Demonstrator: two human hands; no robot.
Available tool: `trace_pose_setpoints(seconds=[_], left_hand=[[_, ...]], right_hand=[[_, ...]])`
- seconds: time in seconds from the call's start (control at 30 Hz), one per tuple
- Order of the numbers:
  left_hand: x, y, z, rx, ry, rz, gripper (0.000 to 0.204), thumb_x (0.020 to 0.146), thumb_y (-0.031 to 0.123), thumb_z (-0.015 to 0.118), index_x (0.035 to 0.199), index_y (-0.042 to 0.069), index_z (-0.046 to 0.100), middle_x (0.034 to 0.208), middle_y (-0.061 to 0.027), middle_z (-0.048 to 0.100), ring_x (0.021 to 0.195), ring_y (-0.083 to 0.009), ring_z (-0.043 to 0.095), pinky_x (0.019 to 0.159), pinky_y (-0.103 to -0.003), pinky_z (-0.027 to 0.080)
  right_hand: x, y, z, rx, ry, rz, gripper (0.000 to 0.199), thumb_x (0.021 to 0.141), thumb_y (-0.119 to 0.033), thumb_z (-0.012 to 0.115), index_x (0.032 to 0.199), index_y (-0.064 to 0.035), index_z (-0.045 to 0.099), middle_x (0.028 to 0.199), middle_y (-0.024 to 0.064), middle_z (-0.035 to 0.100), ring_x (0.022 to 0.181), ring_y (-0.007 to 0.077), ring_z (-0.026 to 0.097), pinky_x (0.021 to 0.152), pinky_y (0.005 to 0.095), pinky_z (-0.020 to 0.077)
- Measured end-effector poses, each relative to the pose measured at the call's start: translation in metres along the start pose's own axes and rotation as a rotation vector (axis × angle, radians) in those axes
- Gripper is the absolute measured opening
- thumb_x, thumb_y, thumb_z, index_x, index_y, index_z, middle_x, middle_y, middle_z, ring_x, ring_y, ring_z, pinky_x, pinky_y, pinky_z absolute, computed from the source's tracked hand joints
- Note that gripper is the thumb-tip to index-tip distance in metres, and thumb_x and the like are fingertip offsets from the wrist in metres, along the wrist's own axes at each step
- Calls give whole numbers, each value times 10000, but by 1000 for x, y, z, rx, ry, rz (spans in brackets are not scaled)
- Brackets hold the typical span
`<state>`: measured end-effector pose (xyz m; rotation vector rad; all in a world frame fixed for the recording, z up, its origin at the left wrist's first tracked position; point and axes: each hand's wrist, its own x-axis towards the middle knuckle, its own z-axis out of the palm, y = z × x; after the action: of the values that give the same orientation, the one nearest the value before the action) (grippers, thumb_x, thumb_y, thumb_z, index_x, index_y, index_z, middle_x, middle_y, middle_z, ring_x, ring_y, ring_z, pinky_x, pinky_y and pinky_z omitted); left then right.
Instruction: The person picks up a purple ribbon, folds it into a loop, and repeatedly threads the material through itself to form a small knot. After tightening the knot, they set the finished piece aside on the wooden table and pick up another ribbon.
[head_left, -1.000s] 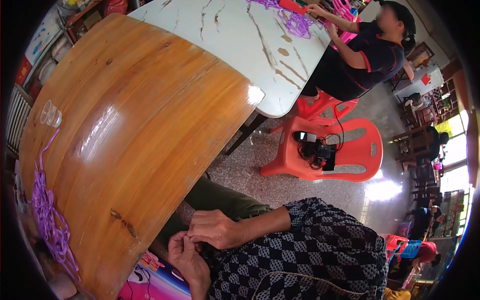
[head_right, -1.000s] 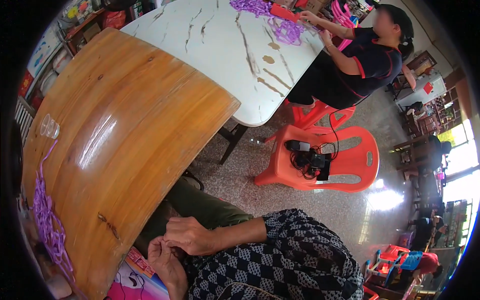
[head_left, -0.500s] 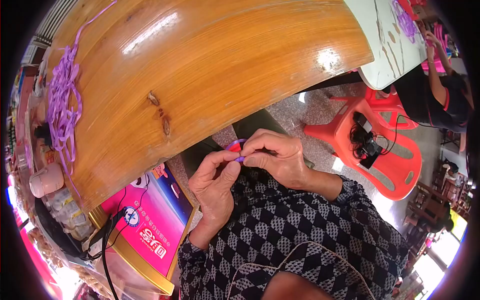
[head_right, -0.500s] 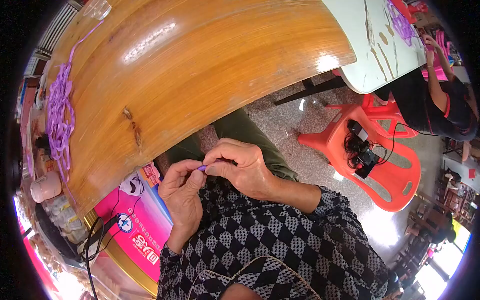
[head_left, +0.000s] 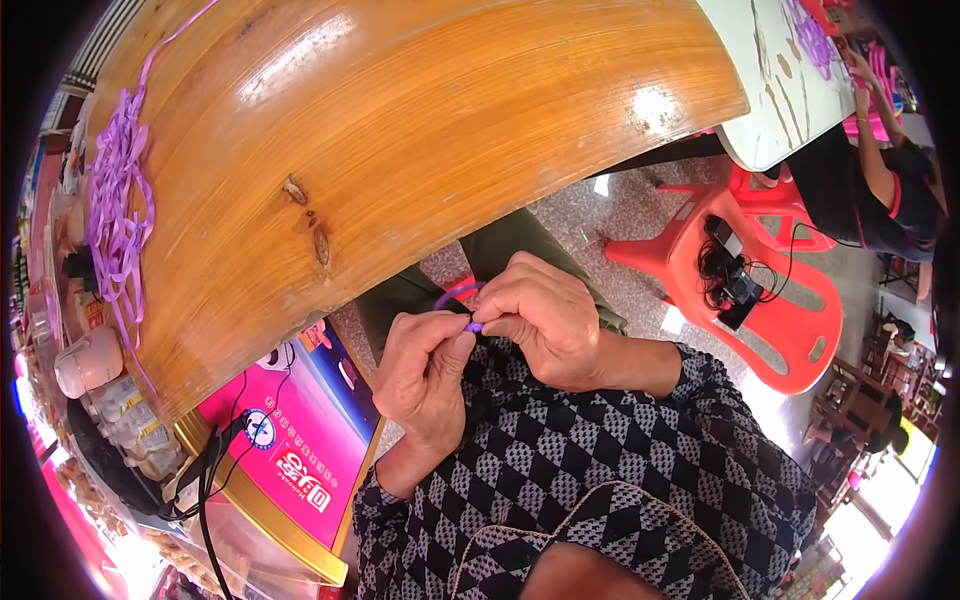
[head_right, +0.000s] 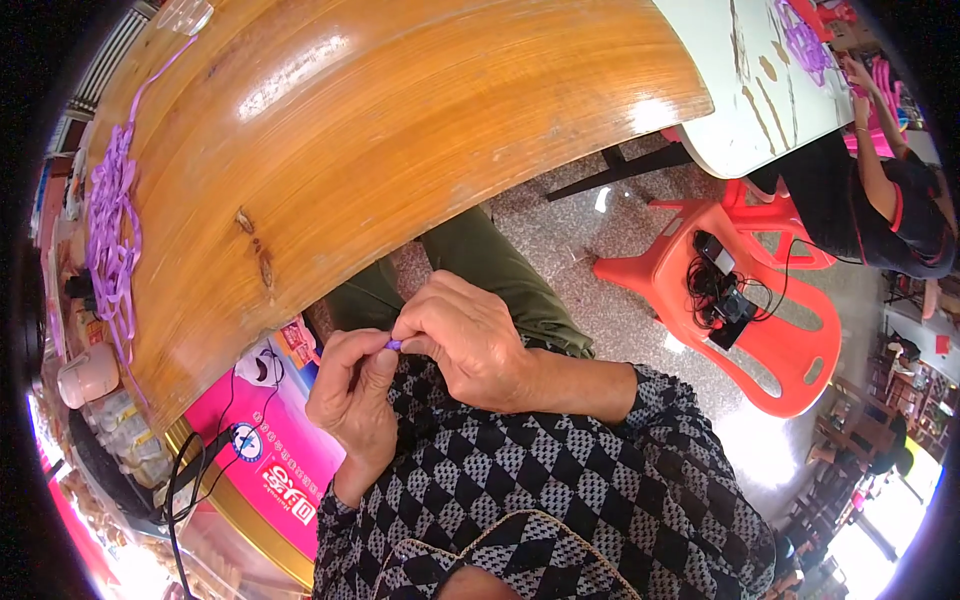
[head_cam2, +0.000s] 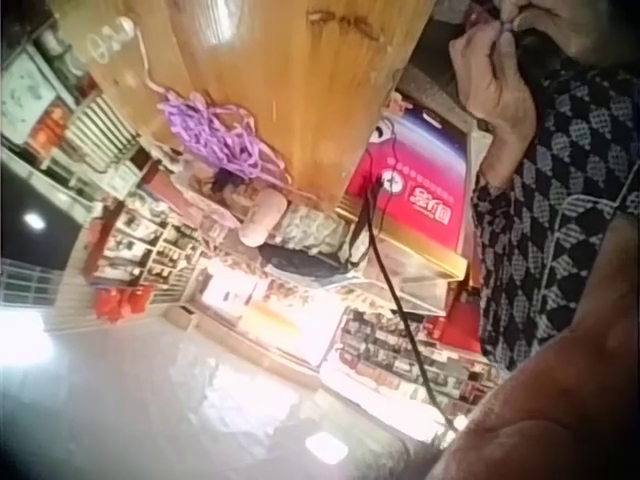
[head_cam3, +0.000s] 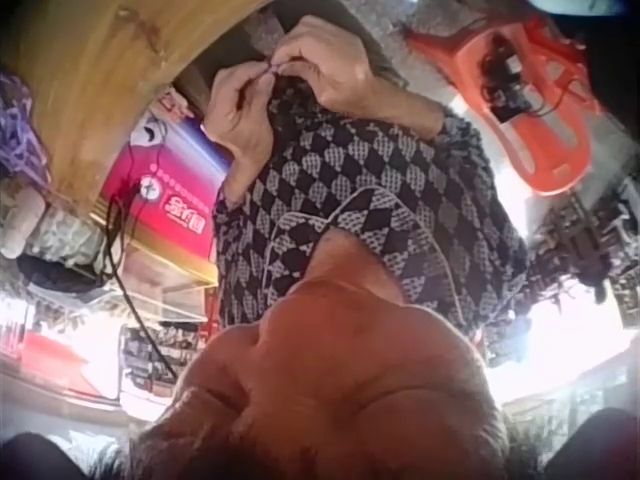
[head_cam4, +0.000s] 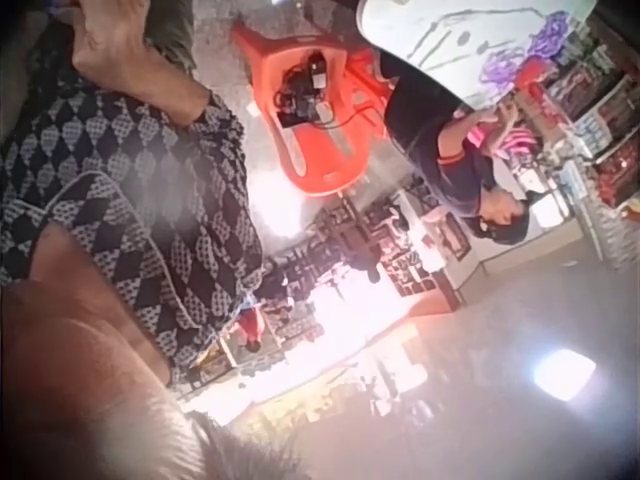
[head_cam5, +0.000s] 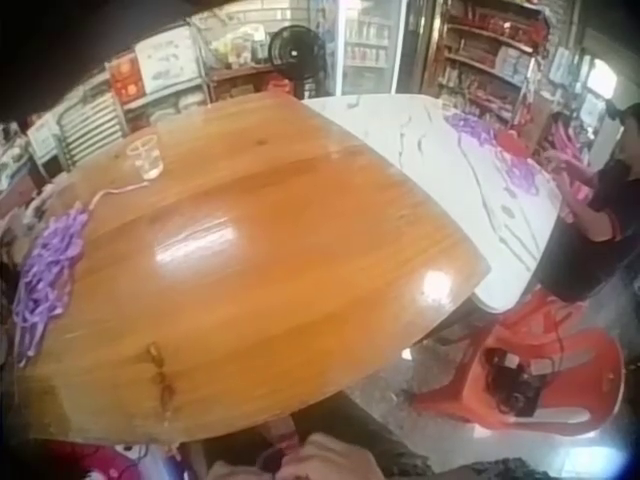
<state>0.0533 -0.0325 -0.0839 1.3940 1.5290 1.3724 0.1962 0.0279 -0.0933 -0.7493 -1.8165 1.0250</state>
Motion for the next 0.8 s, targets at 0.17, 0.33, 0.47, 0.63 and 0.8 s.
trace_pose_setpoints(seconds=[0.17,0.33,0.47,0.63,0.8], left_hand=[[5,8,-2,222,-16,206,168,729,-17,676,877,-20,595,762,-112,581,633,-240,518,552,-302,411],[5,12,-5,374,-70,308,191,721,-32,664,893,-20,581,775,-113,576,627,-271,520,539,-330,409],[3,8,3,444,-36,332,206,714,-48,656,899,-19,572,782,-114,569,631,-284,516,539,-336,412],[5,-3,3,399,-39,269,195,732,-42,660,911,-14,586,779,-101,562,642,-236,513,554,-296,412],[1,0,-3,-238,3,-241,137,804,29,666,924,-11,614,811,-38,567,703,-91,491,618,-205,399]], right_hand=[[1,-1,3,-42,35,-146,161,715,28,655,835,33,548,763,149,571,621,273,530,534,326,420],[-1,1,6,-8,13,-147,170,706,61,639,839,40,535,761,148,557,612,269,517,521,327,407],[-3,1,9,-23,35,-100,154,721,68,621,844,38,535,757,140,555,633,265,522,524,324,403],[-12,2,12,146,47,191,109,784,35,620,876,25,562,822,109,578,702,179,542,600,266,431],[-4,-1,3,587,-28,646,90,841,-27,620,915,20,600,868,71,581,786,110,562,694,221,462]])
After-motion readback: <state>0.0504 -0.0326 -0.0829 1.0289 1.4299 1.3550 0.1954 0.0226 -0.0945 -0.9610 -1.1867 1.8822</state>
